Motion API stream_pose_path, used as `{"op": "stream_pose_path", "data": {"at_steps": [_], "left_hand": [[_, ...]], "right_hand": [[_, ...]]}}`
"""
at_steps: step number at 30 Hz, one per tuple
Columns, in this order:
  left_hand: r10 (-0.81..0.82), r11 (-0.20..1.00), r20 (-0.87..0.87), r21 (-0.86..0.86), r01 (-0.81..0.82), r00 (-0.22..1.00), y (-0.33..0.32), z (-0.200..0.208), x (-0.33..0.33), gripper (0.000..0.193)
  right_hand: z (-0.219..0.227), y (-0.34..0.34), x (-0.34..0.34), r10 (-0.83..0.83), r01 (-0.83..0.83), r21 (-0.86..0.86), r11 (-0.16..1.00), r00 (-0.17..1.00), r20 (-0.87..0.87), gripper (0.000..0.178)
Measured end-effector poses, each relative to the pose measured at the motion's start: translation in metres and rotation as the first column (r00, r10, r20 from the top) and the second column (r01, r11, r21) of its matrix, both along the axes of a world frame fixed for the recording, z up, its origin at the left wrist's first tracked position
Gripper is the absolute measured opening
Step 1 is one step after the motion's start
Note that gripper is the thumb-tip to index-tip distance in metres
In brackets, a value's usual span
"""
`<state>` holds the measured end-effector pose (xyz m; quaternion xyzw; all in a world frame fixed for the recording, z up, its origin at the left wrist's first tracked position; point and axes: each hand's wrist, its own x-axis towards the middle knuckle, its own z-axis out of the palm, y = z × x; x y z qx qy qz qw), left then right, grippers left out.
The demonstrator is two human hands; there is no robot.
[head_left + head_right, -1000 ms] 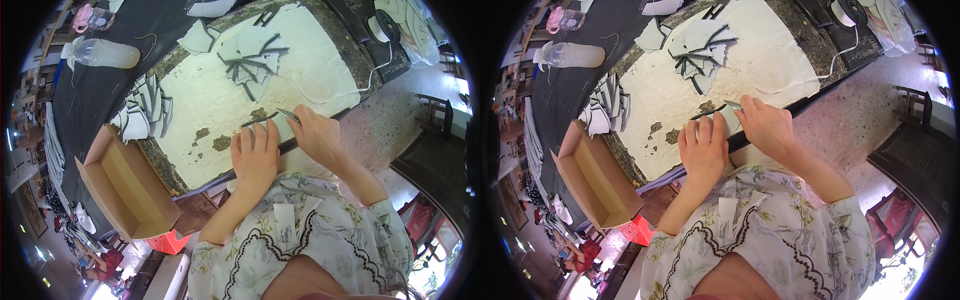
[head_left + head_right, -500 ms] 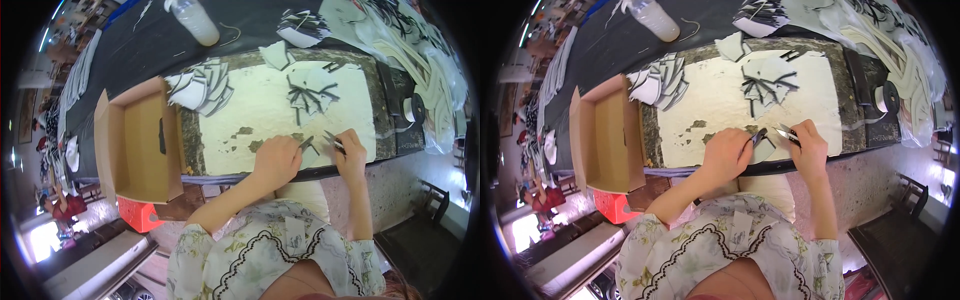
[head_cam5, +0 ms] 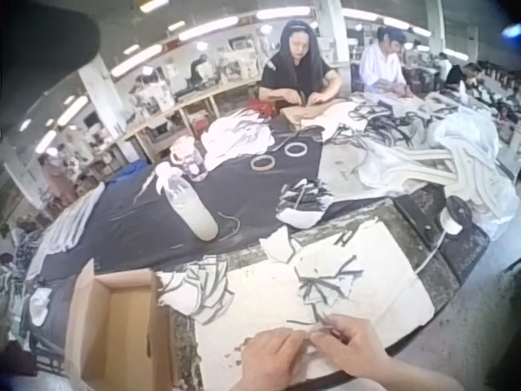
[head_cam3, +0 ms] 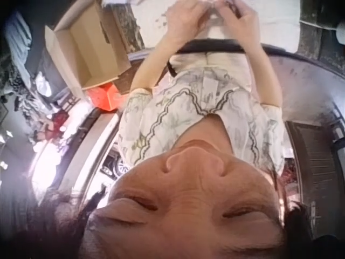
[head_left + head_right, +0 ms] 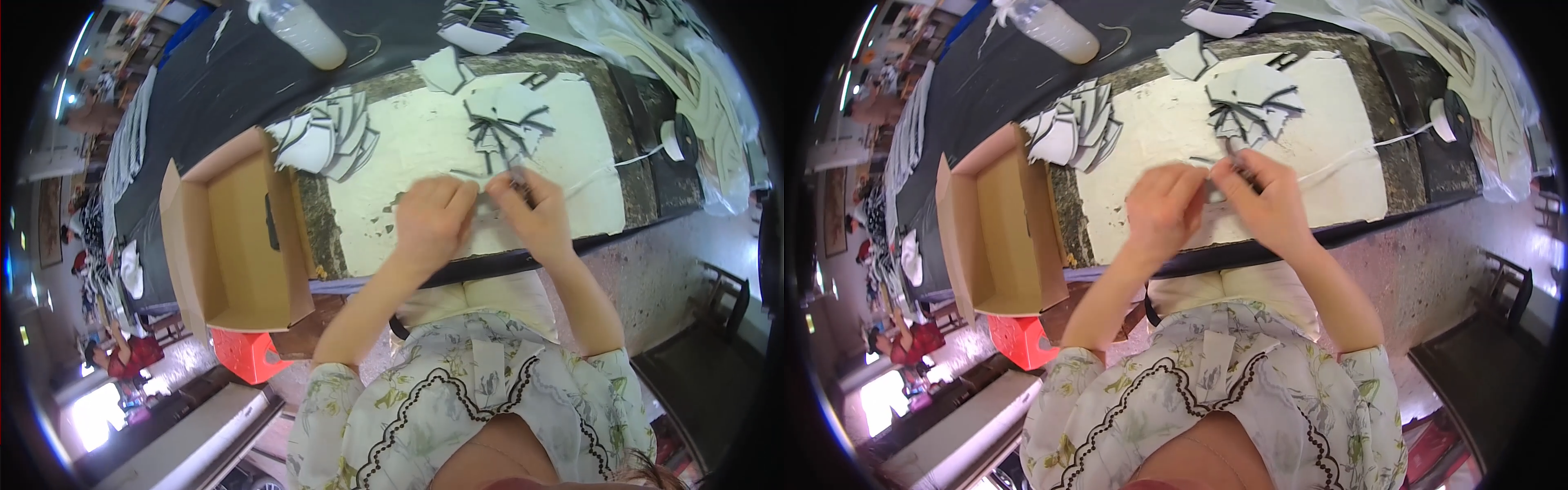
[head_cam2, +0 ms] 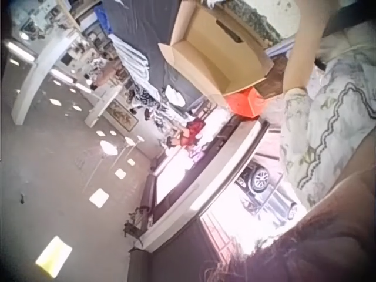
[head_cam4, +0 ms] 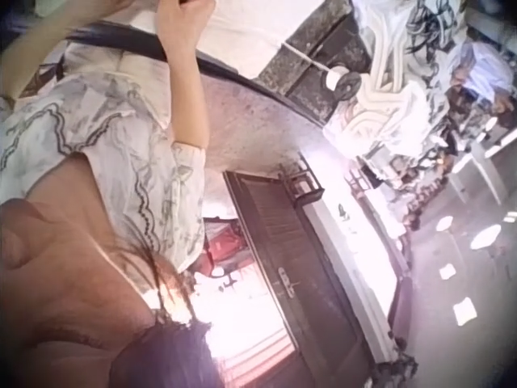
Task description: Trimming excess threads and small bits of material from shoe upper components using hand-held nippers.
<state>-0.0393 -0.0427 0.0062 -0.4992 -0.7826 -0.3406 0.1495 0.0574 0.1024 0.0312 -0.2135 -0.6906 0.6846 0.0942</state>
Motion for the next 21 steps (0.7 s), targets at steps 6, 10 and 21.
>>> {"op": "stream_pose_path", "data": {"at_steps": [6, 10, 21], "left_hand": [[0.07, 0.96, 0.86, 0.079, -0.268, 0.505, -0.002, -0.022, 0.006, 0.01], [-0.024, 0.86, 0.943, 0.188, -0.474, 0.331, -0.01, -0.011, -0.017, 0.007], [0.012, 0.997, 0.09, 0.077, -0.019, 0.996, -0.003, -0.023, 0.018, 0.007]], "right_hand": [[-0.021, 0.0, 0.016, 0.075, -0.097, 0.207, 0.973, 0.991, 0.111, 0.032], [-0.045, 0.002, 0.019, 0.078, -0.088, 0.322, 0.943, 0.996, 0.042, 0.03], [-0.015, 0.002, 0.033, 0.047, -0.05, 0.101, 0.994, 0.999, 0.026, 0.019]]}}
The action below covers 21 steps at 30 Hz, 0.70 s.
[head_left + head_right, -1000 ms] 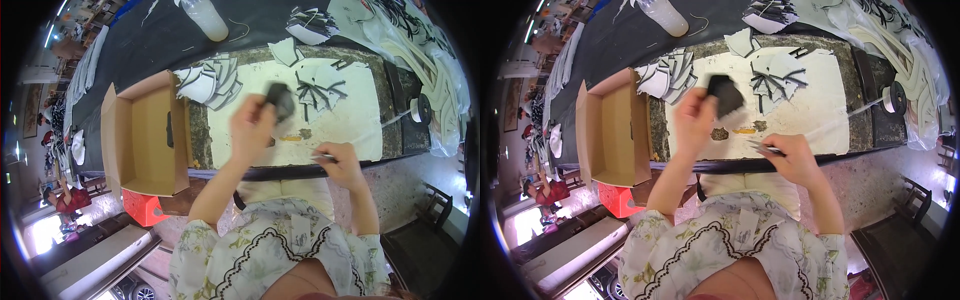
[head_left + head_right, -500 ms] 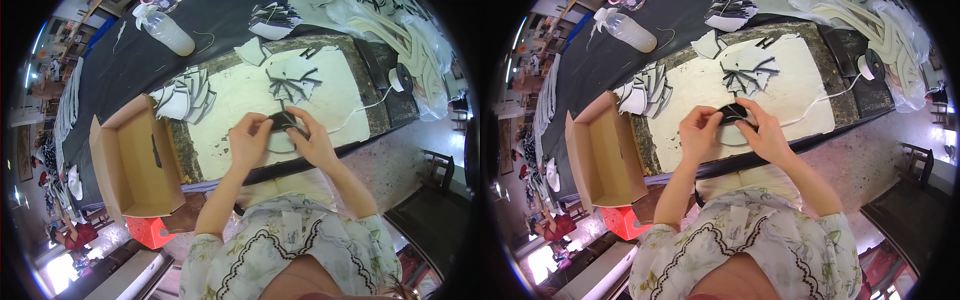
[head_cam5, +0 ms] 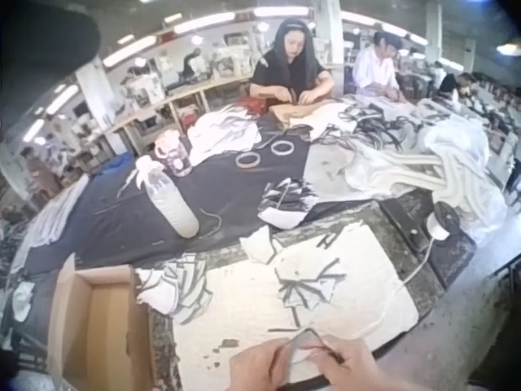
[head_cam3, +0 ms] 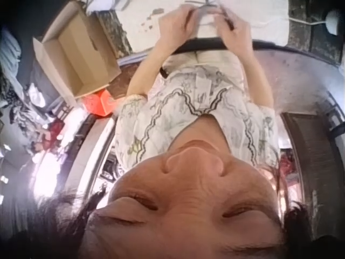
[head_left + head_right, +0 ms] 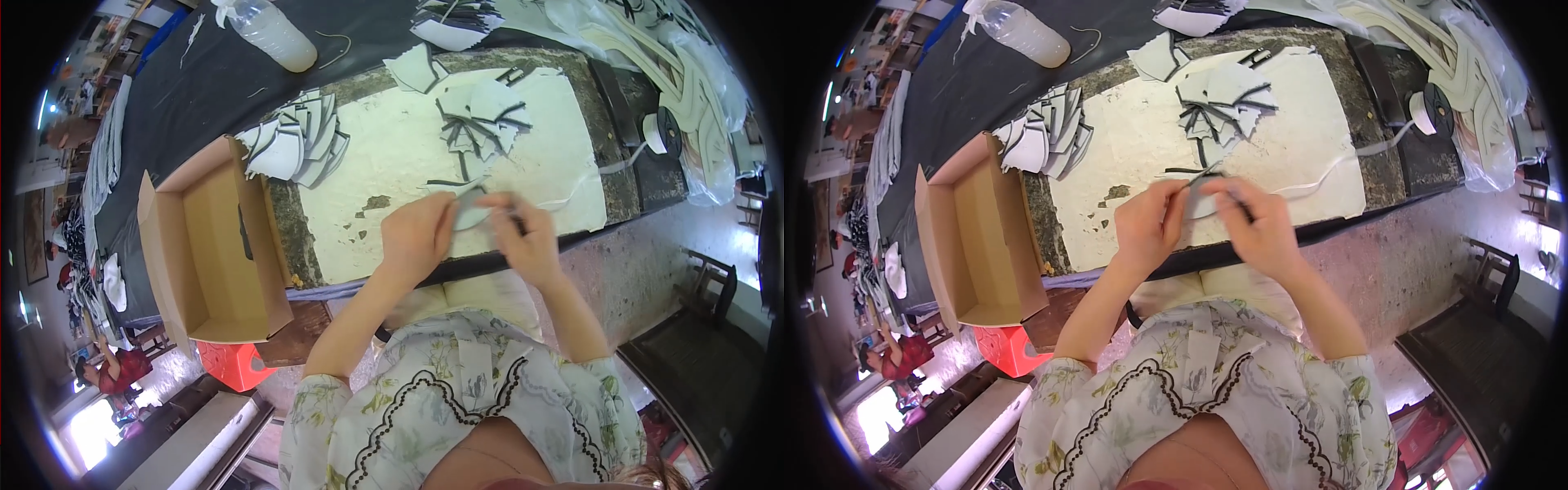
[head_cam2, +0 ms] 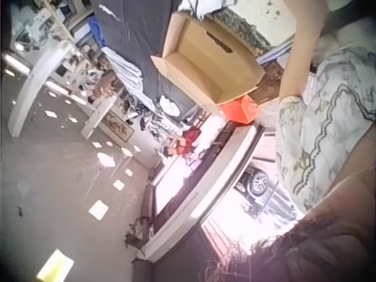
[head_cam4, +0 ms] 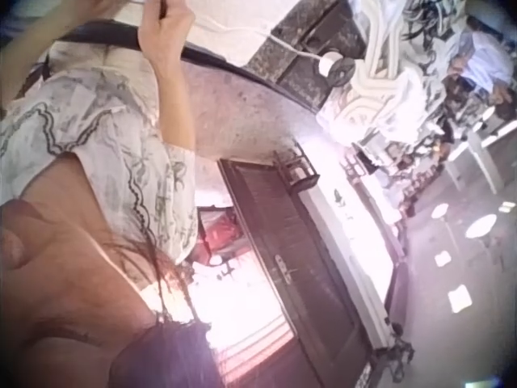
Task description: Trimming excess threads and small bits of material from shoe upper components using hand-held nippers.
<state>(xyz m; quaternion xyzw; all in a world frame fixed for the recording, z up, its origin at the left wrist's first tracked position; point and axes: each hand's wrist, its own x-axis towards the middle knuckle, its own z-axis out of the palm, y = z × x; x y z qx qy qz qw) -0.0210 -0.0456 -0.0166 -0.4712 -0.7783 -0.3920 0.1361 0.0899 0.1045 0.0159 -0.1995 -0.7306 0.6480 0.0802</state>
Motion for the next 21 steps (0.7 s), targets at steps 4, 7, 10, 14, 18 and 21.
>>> {"op": "stream_pose_path", "data": {"at_steps": [4, 7, 10, 14, 18, 21], "left_hand": [[0.143, 0.953, 0.806, 0.045, -0.3, 0.575, 0.0, 0.0, -0.015, 0.007], [0.234, 0.777, 0.685, 0.295, -0.556, 0.69, -0.028, 0.017, -0.058, 0.008], [0.555, 0.656, 0.226, 0.474, -0.587, 0.801, -0.064, 0.048, -0.098, 0.008], [0.396, 0.864, -0.492, -0.086, -0.497, 0.775, -0.098, 0.046, -0.122, 0.019], [0.166, 0.984, 0.382, -0.008, -0.177, 0.909, -0.043, 0.041, -0.026, 0.022], [-0.017, 0.993, 0.522, 0.111, -0.048, 0.853, -0.005, 0.039, 0.002, 0.017]], "right_hand": [[-0.026, -0.002, -0.006, 0.114, -0.132, 0.377, 0.917, 0.991, 0.07, 0.022], [-0.018, 0.001, -0.003, 0.114, -0.161, 0.322, 0.933, 0.981, 0.16, 0.022], [-0.013, 0.003, -0.003, 0.105, -0.161, 0.286, 0.945, 0.974, 0.199, 0.019], [-0.021, 0.006, -0.006, 0.098, -0.113, 0.079, 0.99, 0.981, 0.17, 0.017], [-0.008, 0.008, -0.015, 0.106, -0.118, 0.047, 0.992, 0.974, 0.202, 0.024], [0.01, 0.006, -0.022, 0.252, -0.225, -0.127, 0.966, 0.93, 0.266, 0.019]]}}
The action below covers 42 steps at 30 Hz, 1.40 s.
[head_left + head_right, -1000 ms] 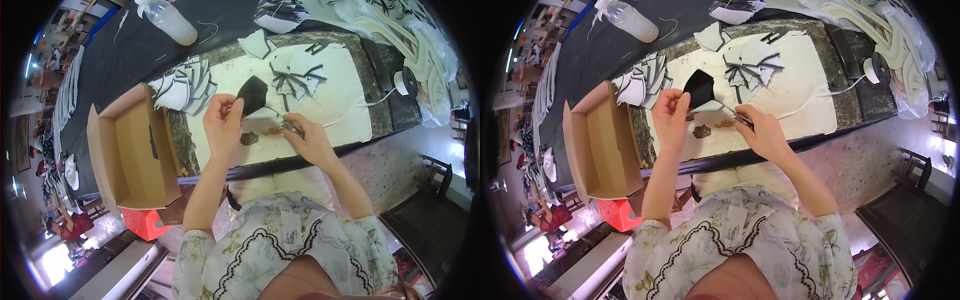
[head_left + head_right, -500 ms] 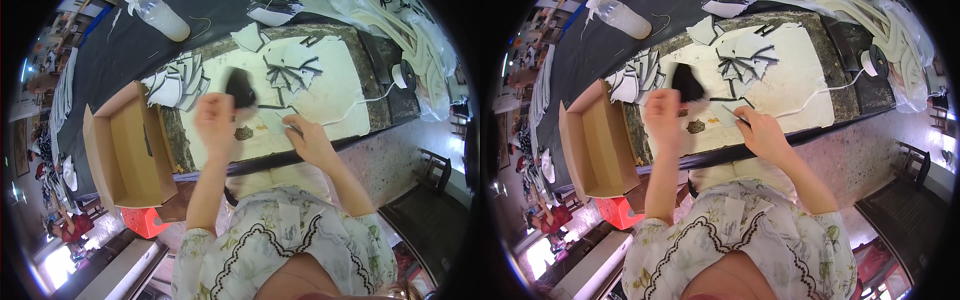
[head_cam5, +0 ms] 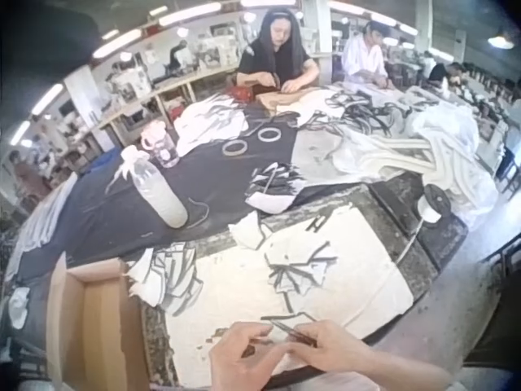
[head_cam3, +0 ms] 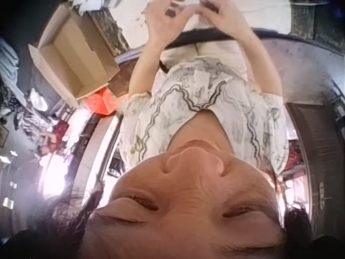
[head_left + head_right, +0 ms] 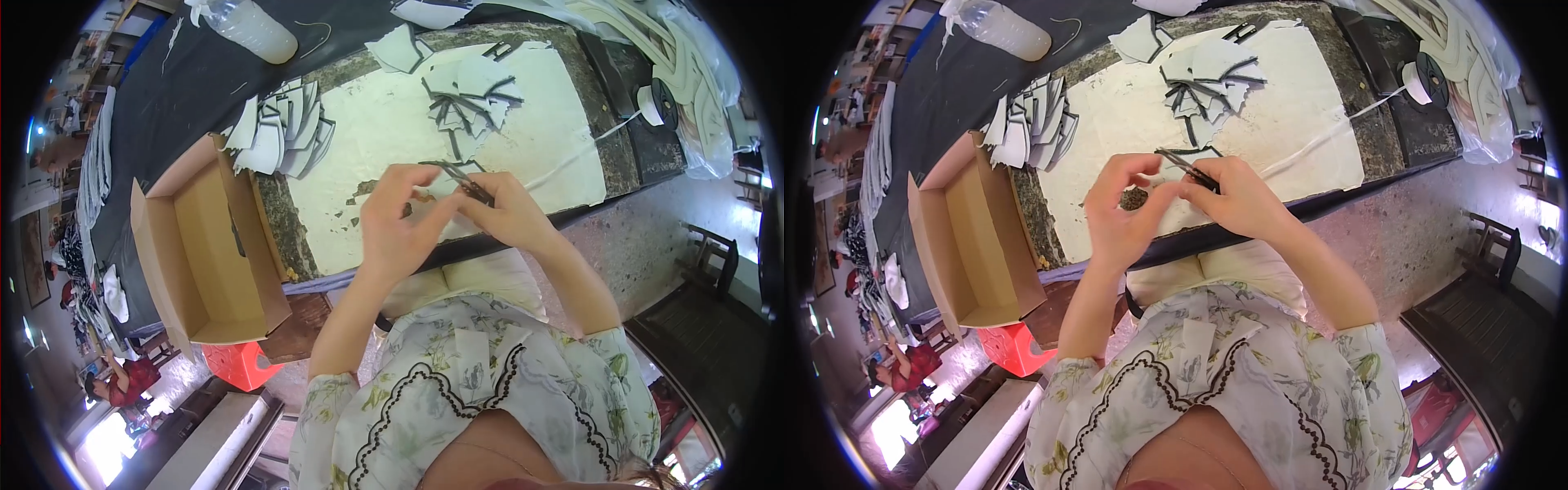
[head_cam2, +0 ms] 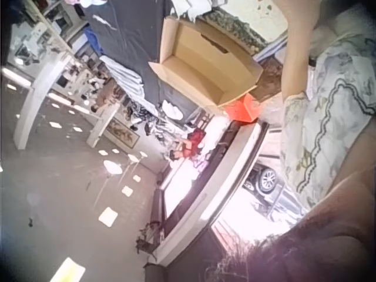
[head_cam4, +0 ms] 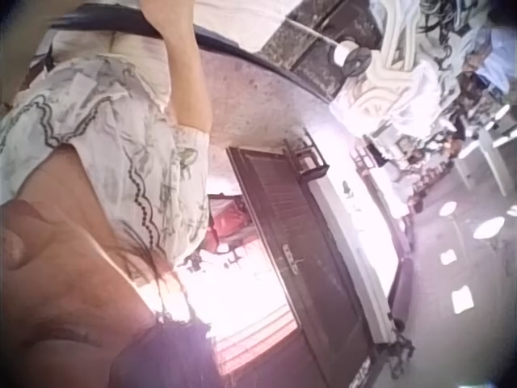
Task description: Trimming excess threads and small bits of material from shoe upper components using hand-held nippers.
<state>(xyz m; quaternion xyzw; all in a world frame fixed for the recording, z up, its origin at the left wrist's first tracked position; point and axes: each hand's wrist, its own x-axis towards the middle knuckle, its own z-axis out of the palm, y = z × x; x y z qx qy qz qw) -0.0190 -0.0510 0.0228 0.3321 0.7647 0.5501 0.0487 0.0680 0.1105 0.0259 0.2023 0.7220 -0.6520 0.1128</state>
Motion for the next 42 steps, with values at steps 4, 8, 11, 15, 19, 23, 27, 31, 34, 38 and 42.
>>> {"op": "stream_pose_path", "data": {"at_steps": [4, 8, 11, 15, 19, 23, 27, 31, 34, 38, 42], "left_hand": [[-0.054, 0.998, -0.206, -0.052, 0.044, 0.977, 0.006, -0.009, -0.004, 0.009], [-0.09, 0.996, -0.548, -0.071, 0.061, 0.832, -0.009, -0.004, -0.023, 0.011], [-0.208, 0.969, -0.733, -0.064, 0.238, 0.648, -0.013, 0.003, -0.012, 0.016], [-0.09, 0.977, -0.799, 0.045, 0.208, 0.595, 0.0, -0.001, 0.003, 0.022], [-0.13, 0.983, -0.59, 0.026, 0.18, 0.797, -0.014, -0.028, -0.001, 0.025], [-0.411, 0.879, -0.426, -0.419, 0.227, 0.806, -0.018, -0.043, 0.024, 0.045], [-0.422, 0.875, -0.418, -0.42, 0.241, 0.805, -0.017, -0.044, 0.046, 0.047], [-0.344, 0.911, -0.459, -0.375, 0.172, 0.819, -0.024, -0.049, 0.046, 0.042], [-0.349, 0.903, -0.475, -0.401, 0.154, 0.808, -0.025, -0.056, 0.046, 0.04], [-0.345, 0.91, -0.469, -0.38, 0.167, 0.813, -0.027, -0.059, 0.044, 0.039], [-0.302, 0.935, -0.437, -0.309, 0.174, 0.847, -0.027, -0.058, 0.044, 0.035]], "right_hand": [[-0.004, 0.002, 0.002, -0.006, 0.005, -0.077, 0.997, 1.0, -0.014, 0.019], [-0.007, 0.024, 0.016, -0.099, 0.075, -0.129, 0.989, 0.976, -0.193, 0.011], [0.027, 0.037, 0.023, -0.185, 0.213, 0.064, 0.975, 0.936, -0.299, 0.006], [0.028, 0.021, 0.011, 0.179, -0.164, 0.071, 0.984, 0.91, -0.375, 0.014], [0.013, 0.031, 0.01, 0.281, -0.295, -0.048, 0.954, 0.94, -0.194, 0.015], [-0.009, 0.04, 0.003, 0.03, -0.044, -0.128, 0.991, 0.993, -0.113, 0.013], [-0.023, 0.038, 0.001, 0.092, -0.087, 0.069, 0.994, 0.993, -0.07, 0.016], [-0.023, 0.037, -0.01, 0.185, -0.17, 0.203, 0.964, 0.981, -0.058, 0.018], [-0.03, 0.027, -0.029, 0.361, -0.3, 0.362, 0.883, 0.926, -0.112, 0.018], [-0.025, 0.034, -0.045, 0.546, -0.504, 0.34, 0.794, 0.837, -0.034, 0.02], [-0.025, 0.032, -0.048, 0.546, -0.525, 0.29, 0.8, 0.838, 0.011, 0.021]]}}
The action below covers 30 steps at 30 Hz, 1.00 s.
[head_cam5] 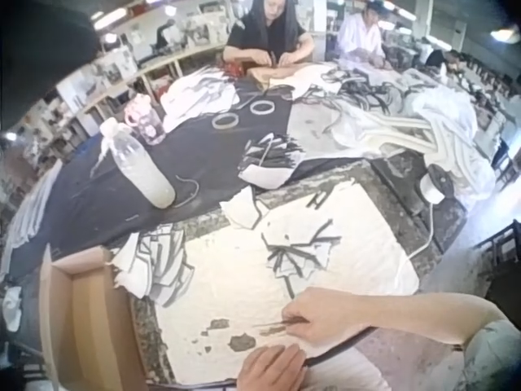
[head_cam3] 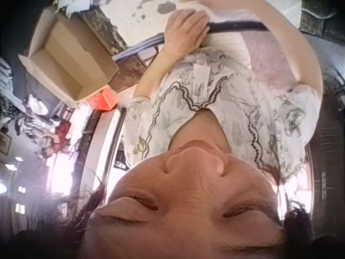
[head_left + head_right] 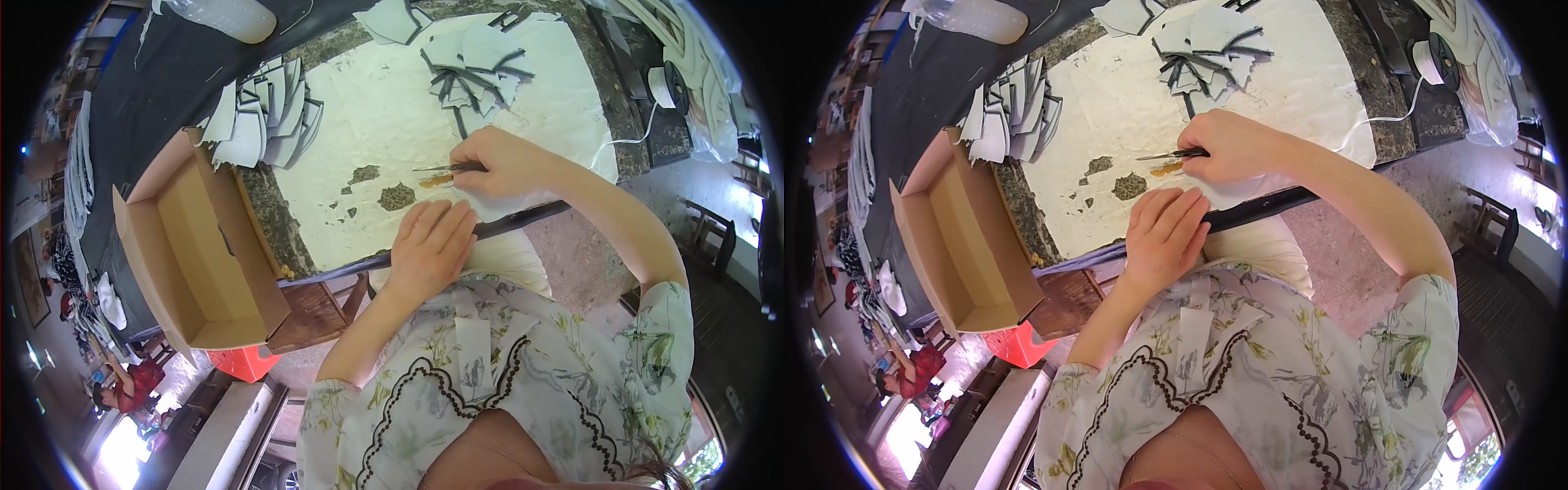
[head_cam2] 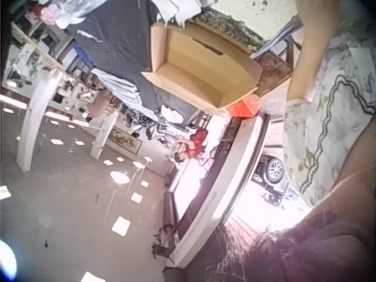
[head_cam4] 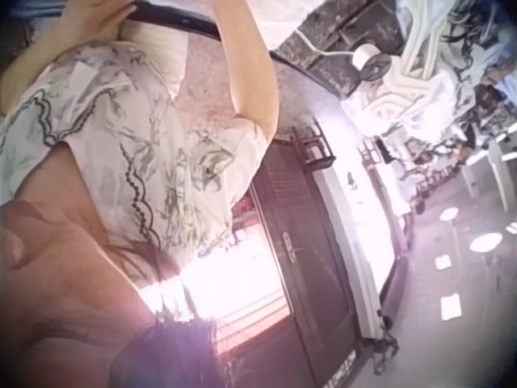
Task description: Trimming excess threads and small bits of material from shoe upper components using hand-held nippers.
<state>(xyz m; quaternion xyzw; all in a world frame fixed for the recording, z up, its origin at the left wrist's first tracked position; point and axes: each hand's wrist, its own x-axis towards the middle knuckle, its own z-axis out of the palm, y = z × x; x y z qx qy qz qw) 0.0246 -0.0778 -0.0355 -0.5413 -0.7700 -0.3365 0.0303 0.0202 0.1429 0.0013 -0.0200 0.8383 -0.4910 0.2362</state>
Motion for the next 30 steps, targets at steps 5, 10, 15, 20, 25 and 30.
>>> {"op": "stream_pose_path", "data": {"at_steps": [5, 10, 15, 20, 25, 30], "left_hand": [[0.157, 0.985, 0.009, 0.065, -0.157, 0.988, -0.004, 0.0, -0.004, 0.029], [0.184, 0.983, -0.041, 0.009, -0.184, 0.982, 0.005, 0.004, -0.005, 0.032], [0.15, 0.972, -0.213, -0.15, -0.184, 0.966, 0.006, 0.004, -0.001, 0.032], [0.152, 0.966, -0.221, -0.175, -0.193, 0.963, 0.006, 0.004, 0.001, 0.035], [0.203, 0.964, -0.142, -0.147, -0.223, 0.969, 0.011, 0.003, 0.006, 0.043], [0.295, 0.93, -0.126, -0.189, -0.315, 0.947, 0.021, 0.008, 0.009, 0.043]], "right_hand": [[-0.003, -0.011, -0.002, 0.036, -0.009, 0.225, 0.974, 0.992, -0.12, 0.015], [0.003, -0.017, -0.005, 0.0, -0.001, 0.292, 0.957, 1.0, 0.005, 0.016], [0.005, -0.01, -0.006, 0.025, -0.022, 0.313, 0.949, 1.0, -0.008, 0.019], [0.009, 0.026, 0.01, -0.168, 0.152, 0.083, 0.985, 0.956, 0.24, 0.026], [-0.001, 0.025, 0.021, -0.225, 0.22, 0.115, 0.969, 0.974, 0.027, 0.027], [-0.001, 0.024, 0.025, -0.246, 0.249, 0.15, 0.957, 0.969, -0.036, 0.028]]}}
